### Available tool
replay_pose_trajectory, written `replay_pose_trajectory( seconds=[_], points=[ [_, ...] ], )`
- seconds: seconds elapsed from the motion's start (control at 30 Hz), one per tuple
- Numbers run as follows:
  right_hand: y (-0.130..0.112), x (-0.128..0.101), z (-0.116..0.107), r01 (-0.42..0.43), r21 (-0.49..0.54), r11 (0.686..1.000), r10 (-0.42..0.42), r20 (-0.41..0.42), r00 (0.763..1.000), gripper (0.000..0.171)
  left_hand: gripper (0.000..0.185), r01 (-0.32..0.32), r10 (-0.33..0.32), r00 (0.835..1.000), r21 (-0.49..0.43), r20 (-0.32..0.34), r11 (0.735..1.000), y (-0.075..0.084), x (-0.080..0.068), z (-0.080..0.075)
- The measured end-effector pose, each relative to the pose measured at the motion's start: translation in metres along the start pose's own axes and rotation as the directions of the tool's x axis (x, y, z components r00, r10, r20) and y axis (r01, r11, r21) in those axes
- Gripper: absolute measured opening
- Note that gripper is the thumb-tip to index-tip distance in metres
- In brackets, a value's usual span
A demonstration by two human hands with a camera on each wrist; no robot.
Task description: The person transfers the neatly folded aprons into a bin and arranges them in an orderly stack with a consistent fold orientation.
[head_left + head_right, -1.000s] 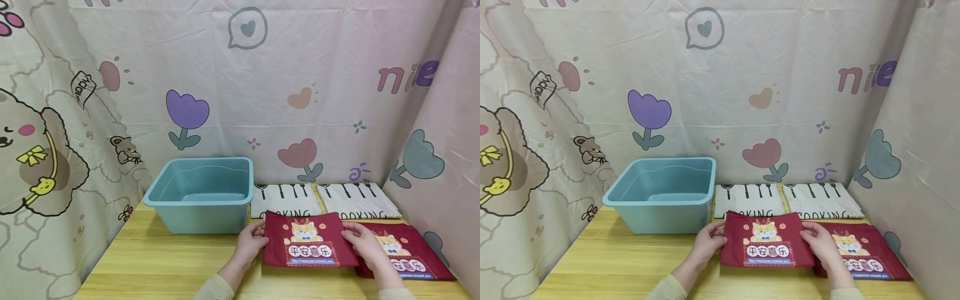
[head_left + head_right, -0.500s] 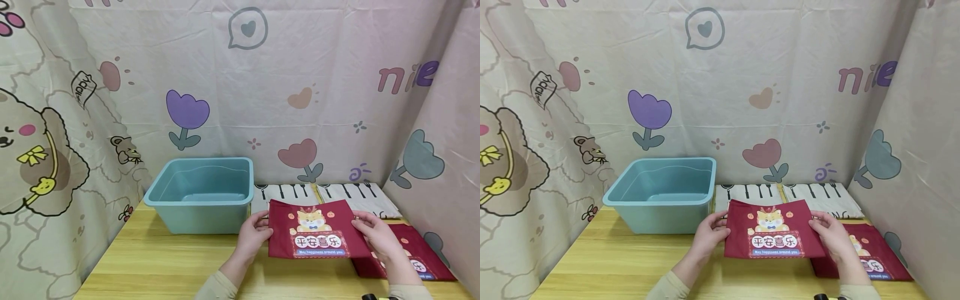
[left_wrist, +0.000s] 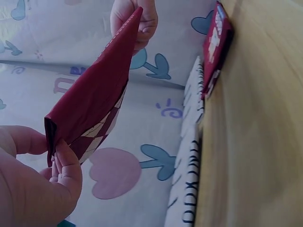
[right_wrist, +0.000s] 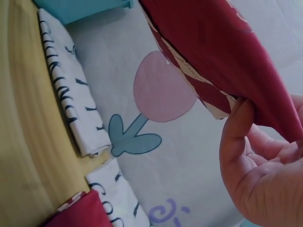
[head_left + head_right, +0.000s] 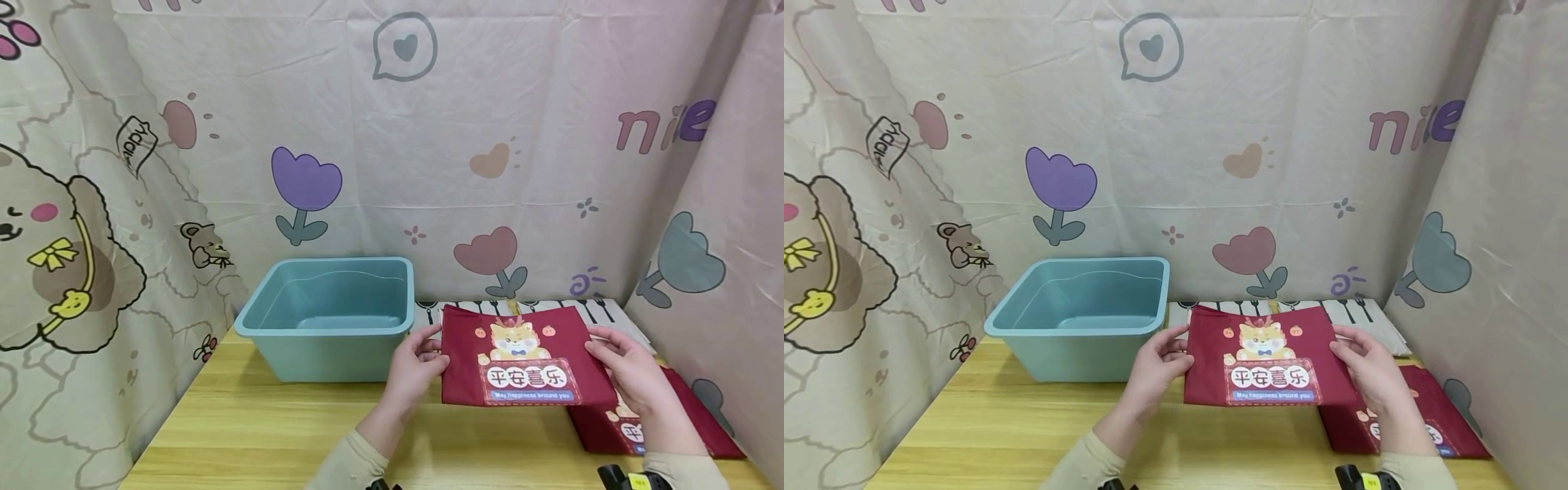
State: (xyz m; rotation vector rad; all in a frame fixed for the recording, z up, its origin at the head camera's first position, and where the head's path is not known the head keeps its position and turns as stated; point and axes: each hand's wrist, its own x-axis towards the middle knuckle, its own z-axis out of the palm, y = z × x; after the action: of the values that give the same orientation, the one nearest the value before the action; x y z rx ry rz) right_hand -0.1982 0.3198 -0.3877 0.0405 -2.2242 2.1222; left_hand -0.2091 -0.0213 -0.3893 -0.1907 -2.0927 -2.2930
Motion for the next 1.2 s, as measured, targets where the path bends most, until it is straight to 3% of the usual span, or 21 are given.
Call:
replay_pose_trajectory(
  seconds=[0.27, 0.53, 0.77, 1.2],
  points=[
    [-0.012, 0.006, 0.008, 0.059, 0.064, 0.996, -0.061, 0.024, 0.998, 0.026, 0.051, -0.070, 0.070, 0.997, 0.015, 0.014, 0.997, 0.021, 0.003, -0.010],
    [-0.029, 0.013, 0.031, 0.087, 0.031, 0.996, -0.088, 0.019, 0.996, 0.024, 0.050, -0.129, 0.129, 0.992, 0.080, 0.007, 0.988, 0.041, 0.010, -0.034],
    [-0.042, 0.022, 0.058, 0.114, -0.113, 0.987, -0.112, 0.022, 0.993, 0.053, 0.051, -0.145, 0.147, 0.989, 0.154, 0.000, 0.977, 0.055, 0.015, -0.059],
    [-0.061, 0.043, 0.114, 0.126, -0.016, 0.992, -0.124, 0.075, 0.989, 0.046, 0.050, -0.122, 0.144, 0.988, 0.283, -0.058, 0.951, 0.072, 0.027, -0.111]
  ],
)
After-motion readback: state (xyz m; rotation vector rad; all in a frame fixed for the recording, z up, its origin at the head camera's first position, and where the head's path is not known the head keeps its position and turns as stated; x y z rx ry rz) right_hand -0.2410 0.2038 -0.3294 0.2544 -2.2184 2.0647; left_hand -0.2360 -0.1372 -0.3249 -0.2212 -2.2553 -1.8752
